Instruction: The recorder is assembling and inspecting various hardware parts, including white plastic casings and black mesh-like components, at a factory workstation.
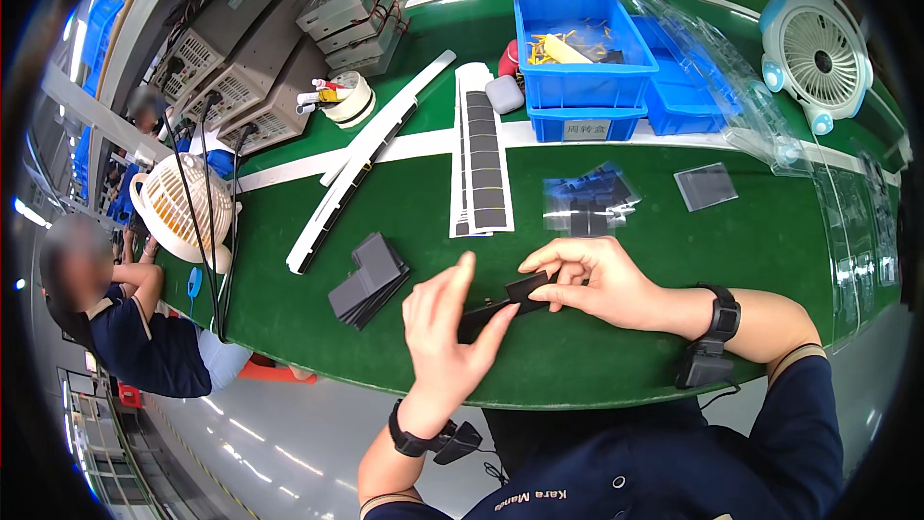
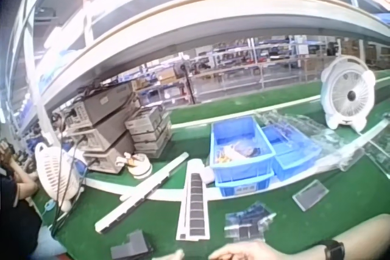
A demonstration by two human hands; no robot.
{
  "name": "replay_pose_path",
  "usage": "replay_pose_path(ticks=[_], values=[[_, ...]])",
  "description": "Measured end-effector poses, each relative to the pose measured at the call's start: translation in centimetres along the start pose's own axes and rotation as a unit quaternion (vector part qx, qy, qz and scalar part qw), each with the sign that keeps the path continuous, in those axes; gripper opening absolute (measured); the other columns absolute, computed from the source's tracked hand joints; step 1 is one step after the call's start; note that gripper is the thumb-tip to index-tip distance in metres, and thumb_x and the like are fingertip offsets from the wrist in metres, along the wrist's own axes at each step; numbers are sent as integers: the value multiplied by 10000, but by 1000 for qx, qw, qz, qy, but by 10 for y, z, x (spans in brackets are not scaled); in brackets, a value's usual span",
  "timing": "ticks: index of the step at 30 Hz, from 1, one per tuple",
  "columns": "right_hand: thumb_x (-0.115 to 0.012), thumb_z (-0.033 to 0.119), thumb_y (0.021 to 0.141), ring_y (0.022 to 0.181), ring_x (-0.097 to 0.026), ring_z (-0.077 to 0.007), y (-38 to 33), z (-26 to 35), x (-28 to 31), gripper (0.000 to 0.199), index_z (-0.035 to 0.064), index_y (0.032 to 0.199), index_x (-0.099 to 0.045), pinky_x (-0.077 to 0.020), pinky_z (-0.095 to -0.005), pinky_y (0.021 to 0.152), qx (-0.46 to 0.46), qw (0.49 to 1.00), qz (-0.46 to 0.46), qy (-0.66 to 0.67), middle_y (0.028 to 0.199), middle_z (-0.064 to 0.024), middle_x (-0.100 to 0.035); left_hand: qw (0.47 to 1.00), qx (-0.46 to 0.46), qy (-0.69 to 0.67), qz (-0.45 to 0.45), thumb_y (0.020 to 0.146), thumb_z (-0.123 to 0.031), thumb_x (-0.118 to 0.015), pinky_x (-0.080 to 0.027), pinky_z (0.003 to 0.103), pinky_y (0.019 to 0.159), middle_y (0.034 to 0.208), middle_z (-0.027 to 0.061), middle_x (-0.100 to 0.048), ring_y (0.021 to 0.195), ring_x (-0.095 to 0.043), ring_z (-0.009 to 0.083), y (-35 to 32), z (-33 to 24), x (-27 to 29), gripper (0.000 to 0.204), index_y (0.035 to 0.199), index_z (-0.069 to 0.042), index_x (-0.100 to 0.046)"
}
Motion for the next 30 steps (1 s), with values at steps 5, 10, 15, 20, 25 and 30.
replay_pose_path(ticks=[5,10,15,20,25,30], values=[[-668,38,815,630,-604,-53,4,-13,2,179,11,986,-622,-449,-174,551,-41,998,12,38,813,-41,-653,987,109,-68,97,619,-80,-802,-446,273,722,733,39,-650,739,-574,151,-6,39,-2,398,986,-17,-662],[-676,22,794,604,-597,-49,5,-13,5,232,-8,1009,-597,-460,-182,527,-46,998,9,33,759,-46,-632,970,177,-136,97,668,-107,-785,-390,280,728,698,-3,-646,701,-559,116,-10,49,-3,274,925,-74,-695],[-698,13,765,584,-581,-48,5,-8,3,320,22,1061,-577,-458,-198,521,-13,1000,10,-27,750,-31,-588,959,202,-185,79,681,-101,-778,-384,279,738,673,-14,-636,691,-542,113,-14,53,-2,260,925,-68,-694],[-728,19,720,570,-568,-69,4,-1,2,386,40,1073,-572,-470,-219,543,21,993,10,-117,877,-56,-578,967,195,-141,87,704,-118,-763,-384,281,748,688,-7,-638,683,-541,120,-15,50,-4,229,917,-70,-695],[-722,49,737,628,-575,-40,4,10,4,370,83,1084,-598,-464,-171,471,116,980,-23,-160,1109,-78,-533,981,161,-72,85,718,-140,-749,-389,298,751,703,9,-620,714,-540,161,-11,40,-2,179,874,-70,-695],[-707,33,732,611,-584,-103,5,8,0,300,45,1014,-604,-488,-252,602,86,985,0,-153,1046,-85,-556,990,115,-24,75,680,-76,-746,-427,312,740,869,77,-610,834,-540,213,-7,30,1,191,858,-37,-689]])
Point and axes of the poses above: each hand's wrist, its own y-axis towards the middle knuckle, its own x-axis out of the back of the hand, z = x × y, the point moved 7 cm from there along y, towards the middle knuckle
